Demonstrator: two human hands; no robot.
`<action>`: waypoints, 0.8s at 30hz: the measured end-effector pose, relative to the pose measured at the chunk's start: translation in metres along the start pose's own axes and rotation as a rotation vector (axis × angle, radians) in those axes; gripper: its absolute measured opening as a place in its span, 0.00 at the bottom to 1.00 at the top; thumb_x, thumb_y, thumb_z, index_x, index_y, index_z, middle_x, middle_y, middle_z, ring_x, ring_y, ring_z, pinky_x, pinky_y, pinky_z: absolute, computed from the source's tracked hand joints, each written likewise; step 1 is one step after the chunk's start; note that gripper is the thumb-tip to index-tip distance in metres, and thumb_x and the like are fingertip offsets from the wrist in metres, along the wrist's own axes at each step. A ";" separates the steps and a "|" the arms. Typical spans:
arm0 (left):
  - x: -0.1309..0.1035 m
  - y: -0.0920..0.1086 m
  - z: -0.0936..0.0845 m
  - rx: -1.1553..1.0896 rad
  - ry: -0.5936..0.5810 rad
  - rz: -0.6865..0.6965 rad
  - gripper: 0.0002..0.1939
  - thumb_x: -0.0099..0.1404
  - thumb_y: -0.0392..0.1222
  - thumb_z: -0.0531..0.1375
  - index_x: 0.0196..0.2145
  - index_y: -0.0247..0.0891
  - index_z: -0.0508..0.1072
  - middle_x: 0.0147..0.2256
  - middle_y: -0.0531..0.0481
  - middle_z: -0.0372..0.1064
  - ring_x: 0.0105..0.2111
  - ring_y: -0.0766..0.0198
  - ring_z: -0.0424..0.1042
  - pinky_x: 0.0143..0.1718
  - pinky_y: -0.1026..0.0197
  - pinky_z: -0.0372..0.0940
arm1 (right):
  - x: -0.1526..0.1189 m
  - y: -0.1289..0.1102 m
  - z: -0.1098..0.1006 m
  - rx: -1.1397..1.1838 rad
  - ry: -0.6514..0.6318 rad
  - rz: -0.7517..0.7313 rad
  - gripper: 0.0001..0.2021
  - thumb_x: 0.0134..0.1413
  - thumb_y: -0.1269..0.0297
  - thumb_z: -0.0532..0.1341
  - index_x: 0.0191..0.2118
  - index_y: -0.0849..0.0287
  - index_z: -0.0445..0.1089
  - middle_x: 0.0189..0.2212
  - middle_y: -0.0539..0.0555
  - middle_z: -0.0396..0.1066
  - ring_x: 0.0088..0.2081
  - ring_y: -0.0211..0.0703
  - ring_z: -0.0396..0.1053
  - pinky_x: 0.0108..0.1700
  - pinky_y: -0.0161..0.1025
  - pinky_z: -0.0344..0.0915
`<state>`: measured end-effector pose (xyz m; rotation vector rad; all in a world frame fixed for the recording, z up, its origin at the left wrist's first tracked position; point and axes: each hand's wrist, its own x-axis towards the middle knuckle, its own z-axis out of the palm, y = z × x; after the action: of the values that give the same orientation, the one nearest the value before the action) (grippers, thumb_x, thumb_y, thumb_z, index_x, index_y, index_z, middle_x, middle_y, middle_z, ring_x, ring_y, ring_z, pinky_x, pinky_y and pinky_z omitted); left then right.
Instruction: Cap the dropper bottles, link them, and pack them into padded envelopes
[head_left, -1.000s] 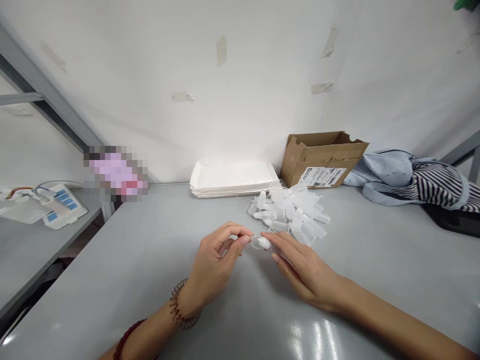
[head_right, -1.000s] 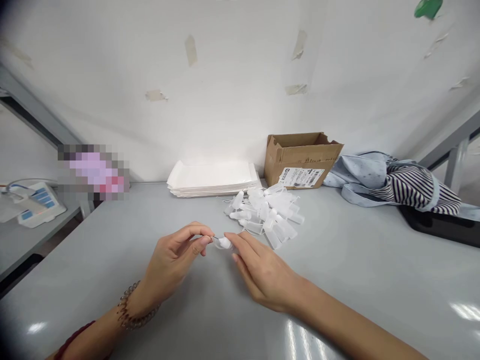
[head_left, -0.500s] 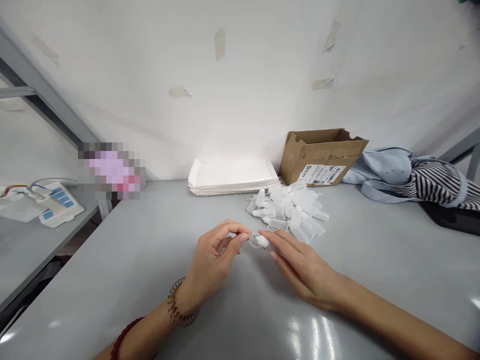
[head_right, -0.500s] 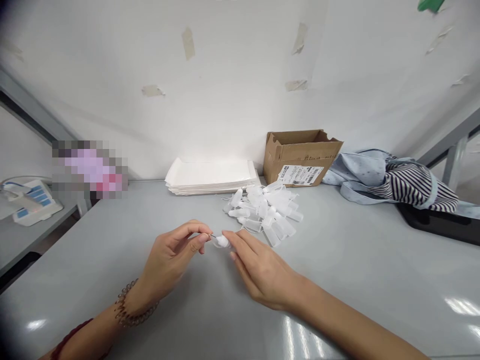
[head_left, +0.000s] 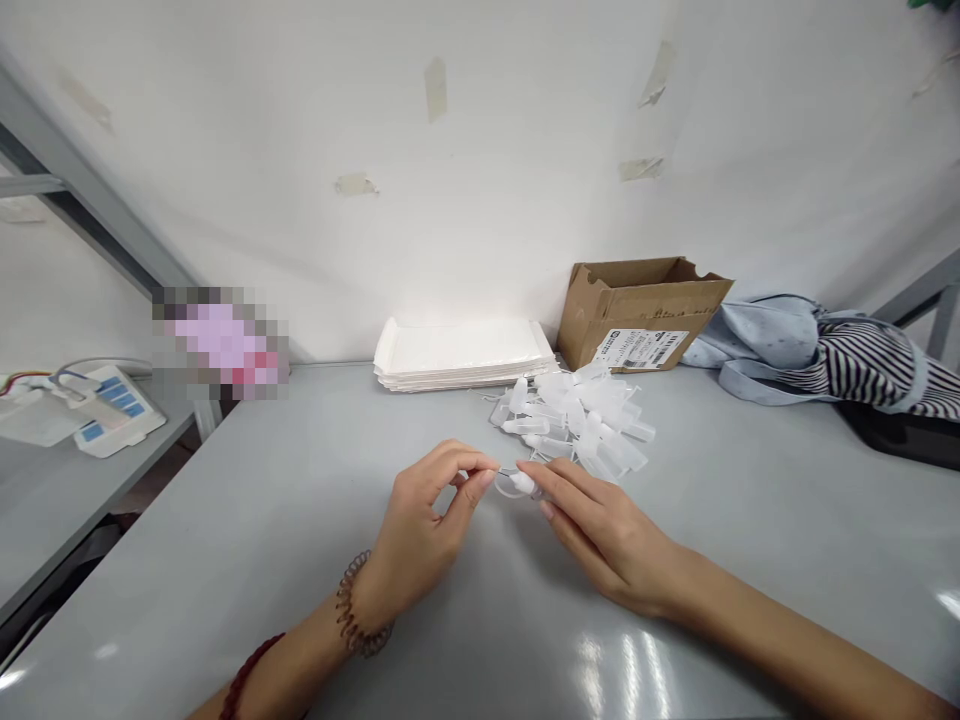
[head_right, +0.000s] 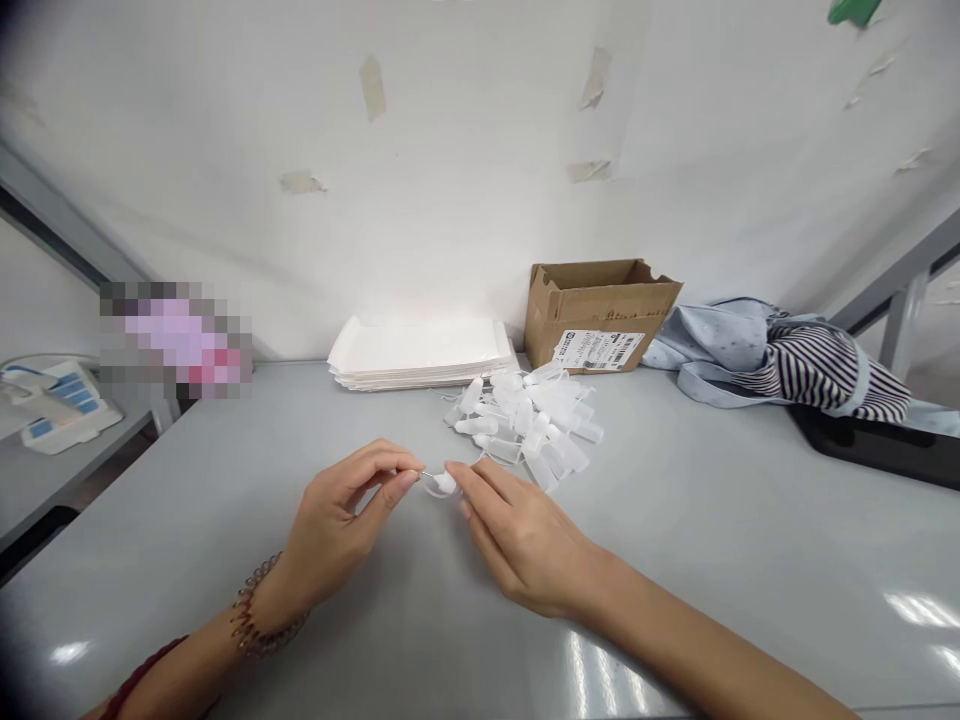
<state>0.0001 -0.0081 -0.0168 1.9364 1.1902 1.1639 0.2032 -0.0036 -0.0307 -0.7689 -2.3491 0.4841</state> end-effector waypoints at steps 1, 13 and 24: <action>0.000 -0.001 0.000 0.020 -0.003 0.019 0.07 0.65 0.33 0.54 0.33 0.37 0.73 0.31 0.50 0.70 0.30 0.66 0.67 0.32 0.65 0.62 | 0.000 0.000 0.000 -0.006 0.000 -0.001 0.19 0.62 0.74 0.46 0.58 0.61 0.53 0.36 0.57 0.62 0.34 0.42 0.63 0.34 0.40 0.67; -0.002 -0.006 0.005 0.092 -0.042 0.097 0.08 0.65 0.32 0.53 0.31 0.38 0.71 0.28 0.49 0.68 0.29 0.64 0.67 0.31 0.63 0.62 | -0.001 -0.001 0.001 -0.034 -0.007 -0.010 0.18 0.61 0.73 0.47 0.56 0.61 0.56 0.34 0.57 0.64 0.32 0.42 0.65 0.32 0.39 0.68; -0.007 -0.009 0.012 0.070 -0.047 0.112 0.08 0.64 0.29 0.53 0.30 0.36 0.70 0.27 0.49 0.68 0.30 0.64 0.67 0.32 0.63 0.62 | -0.001 -0.005 0.000 0.020 -0.070 0.006 0.18 0.61 0.74 0.47 0.56 0.62 0.57 0.34 0.58 0.65 0.33 0.43 0.66 0.33 0.40 0.69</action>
<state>0.0054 -0.0113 -0.0316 2.0949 1.1235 1.1405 0.2017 -0.0080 -0.0290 -0.7615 -2.4034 0.5448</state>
